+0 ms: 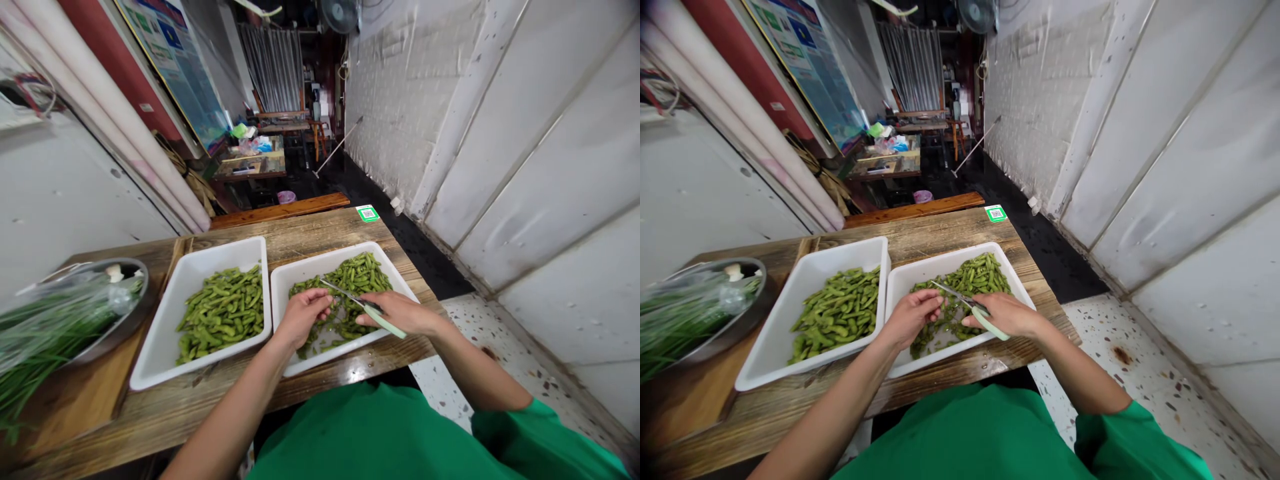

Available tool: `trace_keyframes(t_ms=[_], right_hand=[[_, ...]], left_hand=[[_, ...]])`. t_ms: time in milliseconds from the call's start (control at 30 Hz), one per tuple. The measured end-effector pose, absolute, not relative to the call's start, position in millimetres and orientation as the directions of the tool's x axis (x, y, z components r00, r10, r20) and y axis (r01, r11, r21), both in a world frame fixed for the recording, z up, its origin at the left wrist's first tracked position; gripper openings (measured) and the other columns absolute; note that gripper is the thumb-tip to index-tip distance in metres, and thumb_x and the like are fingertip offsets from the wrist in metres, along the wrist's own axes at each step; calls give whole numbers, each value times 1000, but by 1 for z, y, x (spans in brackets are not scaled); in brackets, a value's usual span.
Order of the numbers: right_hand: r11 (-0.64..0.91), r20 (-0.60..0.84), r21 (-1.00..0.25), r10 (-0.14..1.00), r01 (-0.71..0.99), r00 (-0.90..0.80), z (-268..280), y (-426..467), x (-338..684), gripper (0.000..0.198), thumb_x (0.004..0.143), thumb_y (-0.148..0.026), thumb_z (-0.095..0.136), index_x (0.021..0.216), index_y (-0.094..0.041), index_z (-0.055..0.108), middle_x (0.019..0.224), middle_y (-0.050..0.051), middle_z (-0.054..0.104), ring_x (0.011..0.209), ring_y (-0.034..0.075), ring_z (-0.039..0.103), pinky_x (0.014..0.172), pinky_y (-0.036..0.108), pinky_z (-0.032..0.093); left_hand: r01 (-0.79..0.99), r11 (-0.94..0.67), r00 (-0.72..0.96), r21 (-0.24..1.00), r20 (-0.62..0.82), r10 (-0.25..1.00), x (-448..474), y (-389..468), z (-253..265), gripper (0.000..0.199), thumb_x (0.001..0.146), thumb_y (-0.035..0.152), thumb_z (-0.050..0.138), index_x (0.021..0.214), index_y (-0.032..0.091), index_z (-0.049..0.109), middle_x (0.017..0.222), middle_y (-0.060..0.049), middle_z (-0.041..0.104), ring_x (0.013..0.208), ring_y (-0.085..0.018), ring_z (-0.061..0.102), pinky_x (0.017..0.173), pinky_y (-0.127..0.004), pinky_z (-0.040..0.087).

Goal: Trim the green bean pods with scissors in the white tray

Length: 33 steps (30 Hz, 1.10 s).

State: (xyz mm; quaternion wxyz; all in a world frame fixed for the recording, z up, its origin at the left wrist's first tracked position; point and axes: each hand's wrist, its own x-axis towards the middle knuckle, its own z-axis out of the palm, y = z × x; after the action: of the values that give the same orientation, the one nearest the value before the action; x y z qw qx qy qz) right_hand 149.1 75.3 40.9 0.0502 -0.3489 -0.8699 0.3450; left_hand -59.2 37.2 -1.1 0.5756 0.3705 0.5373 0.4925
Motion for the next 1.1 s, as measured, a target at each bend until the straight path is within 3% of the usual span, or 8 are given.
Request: trace_keyframes(t_ms=[233,467,567,733,833,967,1100], right_hand=[[533,-119,-620,662,577,-740,37,72,149,43,73,-53,46,94,-18,59,76,4,62,66,17,55,58,22,34],[607,-135,-516,640,605,-757,28,80,149,43,72,-57,42,72,-17,60,58,1,56,54,13,49,48,20,28],[612,-135,-509,638,605,-758,27,83,150,43,72,-57,43,76,-17,59,63,3,58,58,15,52,51,21,30],[580,-119,-555,654,596,-747,29,81,152,49,73,-57,42,99,-17,55,84,7,62,73,19,56,61,24,36],[561,-114,-593,651,577,-750,31,79,152,52,73,-57,43,106,-17,52,91,8,61,77,20,56,66,26,38],[535,-96,-647,650,544,-754,35,76,149,53,72,-56,44,108,-17,51,91,7,62,75,19,56,66,26,39],[513,-91,-676,654,529,-751,37,72,145,48,73,-53,46,104,-17,53,86,6,62,72,18,56,64,25,38]], left_hand=[[-162,250,-13,955,-255,967,-55,34,1,25,60,27,66,76,9,58,59,0,56,48,-5,46,45,-17,36],[-303,471,125,828,-456,881,-58,34,-1,27,58,16,68,80,11,54,63,-4,60,50,-6,53,48,-17,43],[-254,431,6,866,-444,896,-60,34,-4,30,58,17,67,82,13,49,61,-3,60,48,-9,55,45,-18,43],[-169,220,-208,961,-253,945,-61,36,-3,27,58,25,67,74,14,47,52,4,53,45,-8,54,39,-15,39],[-295,181,-197,938,-244,949,-61,37,2,23,59,20,67,73,13,50,53,4,53,45,-5,52,41,-13,40],[-533,186,-170,825,-320,932,-59,39,8,18,60,9,65,74,11,53,66,-2,59,63,-9,59,58,-17,49],[-623,162,-184,765,-345,920,-53,37,10,11,63,6,62,70,10,55,67,-3,59,67,-11,61,62,-17,50]])
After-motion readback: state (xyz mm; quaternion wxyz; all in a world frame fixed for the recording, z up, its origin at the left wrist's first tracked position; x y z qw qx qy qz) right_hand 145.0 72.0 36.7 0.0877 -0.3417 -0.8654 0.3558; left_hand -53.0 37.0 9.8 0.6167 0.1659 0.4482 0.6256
